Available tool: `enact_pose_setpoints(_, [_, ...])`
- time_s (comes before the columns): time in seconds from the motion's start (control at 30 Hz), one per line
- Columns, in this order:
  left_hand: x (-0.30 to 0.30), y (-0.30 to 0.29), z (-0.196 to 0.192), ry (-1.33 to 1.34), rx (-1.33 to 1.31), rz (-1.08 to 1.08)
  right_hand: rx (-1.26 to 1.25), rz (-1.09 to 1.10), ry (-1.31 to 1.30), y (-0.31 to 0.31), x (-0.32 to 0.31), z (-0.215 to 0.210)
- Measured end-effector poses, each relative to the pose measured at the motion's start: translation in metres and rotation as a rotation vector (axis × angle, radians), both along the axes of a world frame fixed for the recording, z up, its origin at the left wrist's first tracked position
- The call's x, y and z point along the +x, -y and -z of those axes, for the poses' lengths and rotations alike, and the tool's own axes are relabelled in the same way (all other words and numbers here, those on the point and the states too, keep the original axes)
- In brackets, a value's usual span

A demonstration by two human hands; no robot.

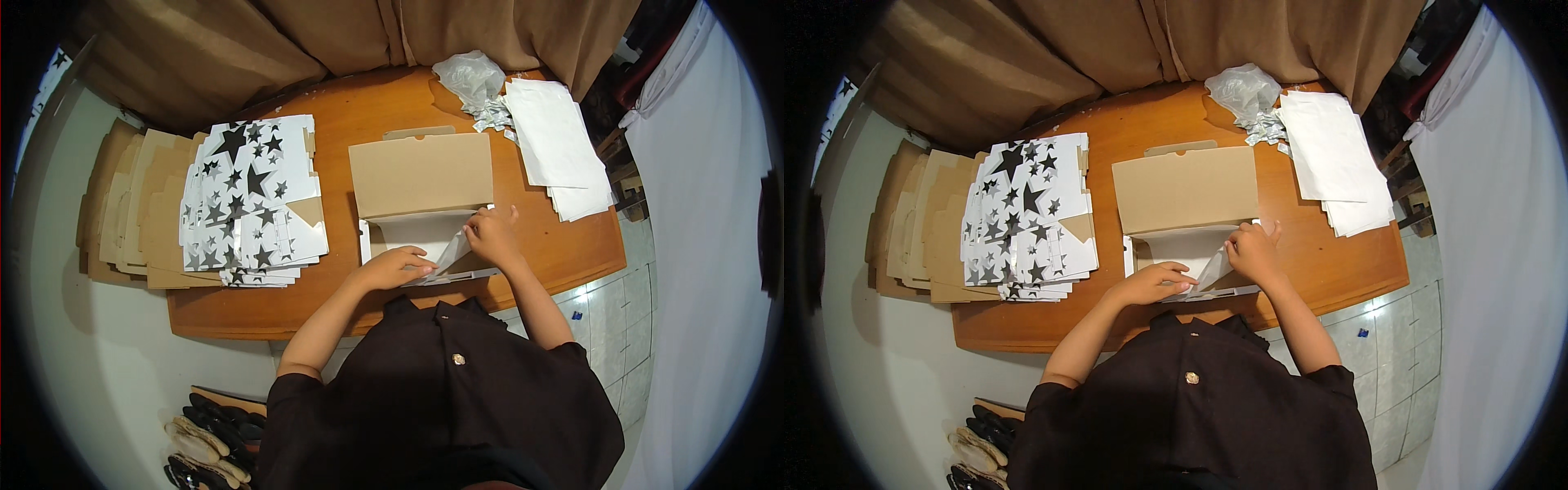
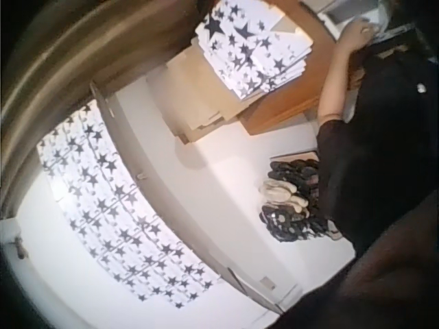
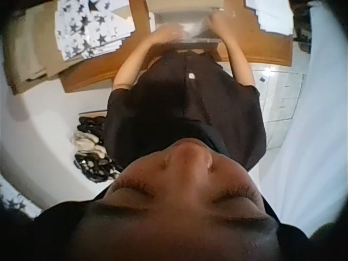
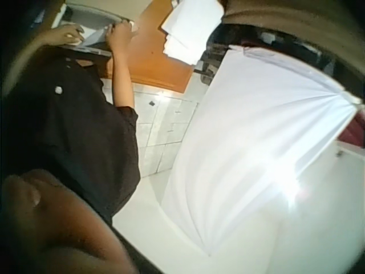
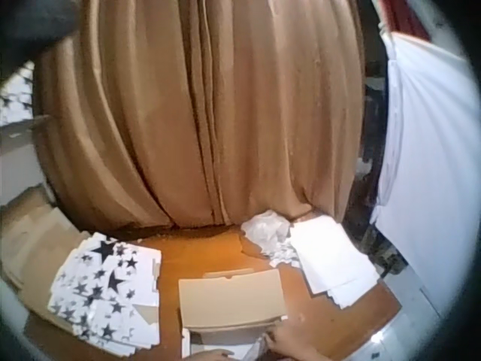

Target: The person is folding cardboard sheets into shoe boxes, placing tissue paper inside, and stacking the completed boxes on a shelf.

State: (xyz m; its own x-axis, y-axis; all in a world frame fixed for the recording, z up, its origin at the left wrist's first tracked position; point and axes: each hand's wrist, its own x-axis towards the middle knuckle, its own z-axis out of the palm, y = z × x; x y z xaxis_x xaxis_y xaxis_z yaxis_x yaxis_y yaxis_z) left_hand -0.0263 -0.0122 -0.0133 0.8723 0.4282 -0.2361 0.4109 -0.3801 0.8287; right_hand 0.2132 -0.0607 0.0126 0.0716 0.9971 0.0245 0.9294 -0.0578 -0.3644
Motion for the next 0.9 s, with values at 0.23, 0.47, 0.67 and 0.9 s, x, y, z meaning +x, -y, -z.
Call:
enact_pose_setpoints(0.23, [0.022,-0.008,0.002,-0.065,0.102,-0.214,0.106,0.164,0.004,0.003,-0.002,0.019])
enact_pose_setpoints(0.47, [0.042,-0.001,0.011,-0.312,0.192,-0.163,0.284,0.137,0.042,0.004,-0.003,0.014])
enact_pose_setpoints(0.67, [0.035,-0.010,0.005,-0.131,0.425,-0.394,0.139,-0.077,-0.101,0.022,0.018,0.001])
enact_pose_setpoints(0.9, [0.004,-0.043,-0.010,-0.287,0.217,-0.116,0.124,0.103,-0.105,0.031,0.026,0.006])
